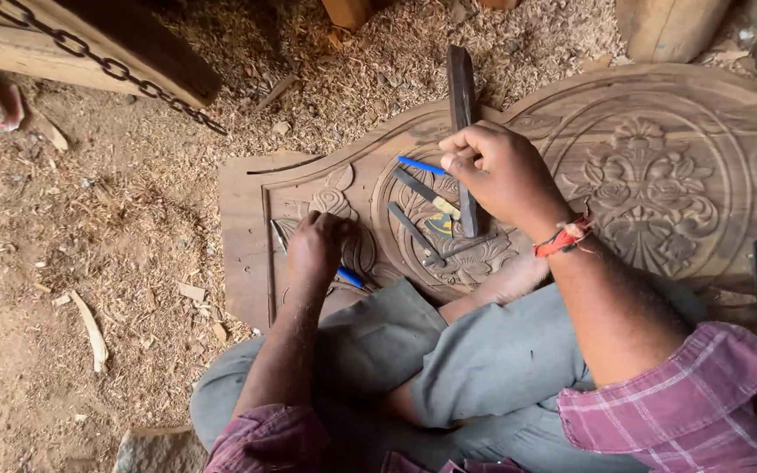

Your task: The person is sitting on the floor and carving a floral design into a wooden board. They use a chisel and a mallet to strike the tool, removing wood shavings to refine the pattern. The person occasionally switches tools and clears debris from the work surface.

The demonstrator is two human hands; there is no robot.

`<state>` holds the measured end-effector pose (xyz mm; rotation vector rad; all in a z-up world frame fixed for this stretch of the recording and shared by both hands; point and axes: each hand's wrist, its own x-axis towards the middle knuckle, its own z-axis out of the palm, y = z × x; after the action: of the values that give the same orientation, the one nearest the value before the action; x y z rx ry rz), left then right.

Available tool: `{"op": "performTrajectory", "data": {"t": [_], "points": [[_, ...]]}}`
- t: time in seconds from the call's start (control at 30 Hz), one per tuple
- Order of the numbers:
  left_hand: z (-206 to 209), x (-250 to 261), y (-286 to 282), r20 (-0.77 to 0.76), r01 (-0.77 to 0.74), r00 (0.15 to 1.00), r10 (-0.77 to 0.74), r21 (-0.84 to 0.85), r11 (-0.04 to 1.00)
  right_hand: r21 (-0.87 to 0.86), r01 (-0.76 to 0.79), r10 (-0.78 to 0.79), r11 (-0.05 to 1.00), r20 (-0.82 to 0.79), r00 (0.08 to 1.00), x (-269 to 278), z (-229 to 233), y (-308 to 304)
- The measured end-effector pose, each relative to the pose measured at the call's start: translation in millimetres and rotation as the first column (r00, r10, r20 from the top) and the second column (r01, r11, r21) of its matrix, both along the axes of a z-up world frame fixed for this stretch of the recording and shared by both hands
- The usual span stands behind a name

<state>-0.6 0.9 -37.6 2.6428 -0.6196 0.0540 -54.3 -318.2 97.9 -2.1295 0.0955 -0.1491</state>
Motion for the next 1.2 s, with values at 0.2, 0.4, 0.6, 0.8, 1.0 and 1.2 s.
{"op": "performTrajectory", "data": {"t": [0.2,0.4,0.6,0.8,1.0,1.2], "points": [[-0.3,-0.1,0.6,-0.106,-0.048,0.992,0.066,0.165,0.985,-0.04,0.005,-0.004,0.999,0.034,0.999,-6.3,2.8,-0.3],[-18.5,14.5,-20.3,-0.017,-0.009,1.0,0.011,0.155,0.988,-0.096,-0.042,0.044,0.995,0.017,0.999,1.7,-1.6,12.1],[-1.0,12.0,-23.0,-0.232,-0.081,0.961,0.154,0.297,0.952,-0.143,-0.034,0.029,0.989,-0.038,0.999,-6.9,-13.7,1.4],[52.8,-20.3,-51.3,0.085,-0.019,0.996,-0.038,0.589,0.808,-0.129,0.113,-0.123,0.985,-0.073,0.99,-13.3,-38.2,-18.8],[104.6,-80.6,-47.5,-0.419,-0.427,0.883,0.21,-0.536,0.728,-0.169,0.162,-0.147,0.972,0.098,0.984,-39.4,-38.9,8.8],[79.5,-116.6,-80.5,-0.631,-0.618,0.775,-0.043,-0.769,0.161,-0.13,-0.031,0.075,0.991,0.343,0.936,-121.5,-7.8,109.4]]}}
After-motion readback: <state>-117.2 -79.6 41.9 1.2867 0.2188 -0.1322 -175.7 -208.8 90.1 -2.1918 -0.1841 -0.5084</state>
